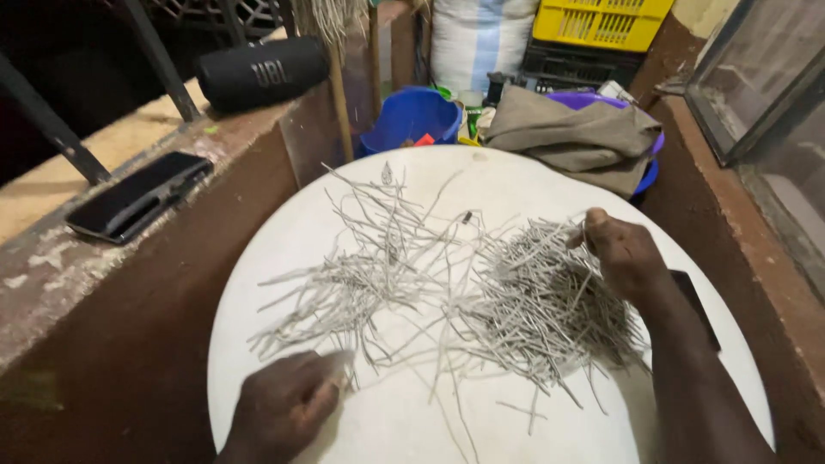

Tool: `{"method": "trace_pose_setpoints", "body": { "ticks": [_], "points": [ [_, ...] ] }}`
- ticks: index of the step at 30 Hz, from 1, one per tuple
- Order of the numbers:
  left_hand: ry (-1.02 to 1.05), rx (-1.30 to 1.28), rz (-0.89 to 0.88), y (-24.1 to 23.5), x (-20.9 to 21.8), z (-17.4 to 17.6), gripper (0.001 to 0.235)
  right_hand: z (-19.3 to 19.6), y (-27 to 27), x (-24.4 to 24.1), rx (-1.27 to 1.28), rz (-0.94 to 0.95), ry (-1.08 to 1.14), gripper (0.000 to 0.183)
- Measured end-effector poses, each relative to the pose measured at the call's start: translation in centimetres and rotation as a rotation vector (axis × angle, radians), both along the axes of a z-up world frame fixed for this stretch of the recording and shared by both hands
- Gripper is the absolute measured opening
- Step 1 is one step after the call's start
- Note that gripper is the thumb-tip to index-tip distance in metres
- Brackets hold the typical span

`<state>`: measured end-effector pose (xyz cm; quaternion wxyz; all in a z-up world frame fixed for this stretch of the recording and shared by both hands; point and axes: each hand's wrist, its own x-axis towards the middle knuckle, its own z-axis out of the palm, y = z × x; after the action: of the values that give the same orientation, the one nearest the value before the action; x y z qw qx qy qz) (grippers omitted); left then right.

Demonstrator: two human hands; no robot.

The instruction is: The person straightens thin metal wires by hand on a white round table. They pick up individual wires from a pile, pull them taut to remove bends, and place the straightened wires into a separate pile.

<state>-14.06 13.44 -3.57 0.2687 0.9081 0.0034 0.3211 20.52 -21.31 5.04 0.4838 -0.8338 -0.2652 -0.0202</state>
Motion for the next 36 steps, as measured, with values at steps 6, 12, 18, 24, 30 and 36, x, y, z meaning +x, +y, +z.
{"method": "trace_pose_setpoints", "body": {
  "ticks": [6, 12, 18, 24, 30, 36],
  "points": [
    [0.009, 0.057, 0.069, 1.5, 0.3, -0.3, 0.029, 3.6, -1.0, -1.8, -0.405, -0.186, -0.039, 0.073],
    [-0.032, 0.245, 0.004, 1.5, 1.3, 0.6, 0.024, 7.0, -2.4, -5.5, -0.307, -0.253, -0.148, 0.048],
    [0.061, 0.135, 0.097, 1.4, 1.7, 1.9, 0.038, 3.2, -1.8, -3.5, -0.088, -0.014, -0.428, 0.027],
    [-0.313, -0.092, 0.095, -6.1, 5.2, 9.4, 0.044, 3.2, -0.9, -3.7, -0.157, -0.089, -0.514, 0.031],
    [0.098, 0.111, -0.009, -10.2, 13.4, 9.0, 0.044, 3.2, 0.3, -5.4, 0.009, -0.128, -0.655, 0.031],
    [0.238, -0.187, 0.130, -8.6, 13.1, 13.2, 0.033, 2.2, 0.0, -6.8, 0.314, -0.176, 0.062, 0.052]
  ]
}}
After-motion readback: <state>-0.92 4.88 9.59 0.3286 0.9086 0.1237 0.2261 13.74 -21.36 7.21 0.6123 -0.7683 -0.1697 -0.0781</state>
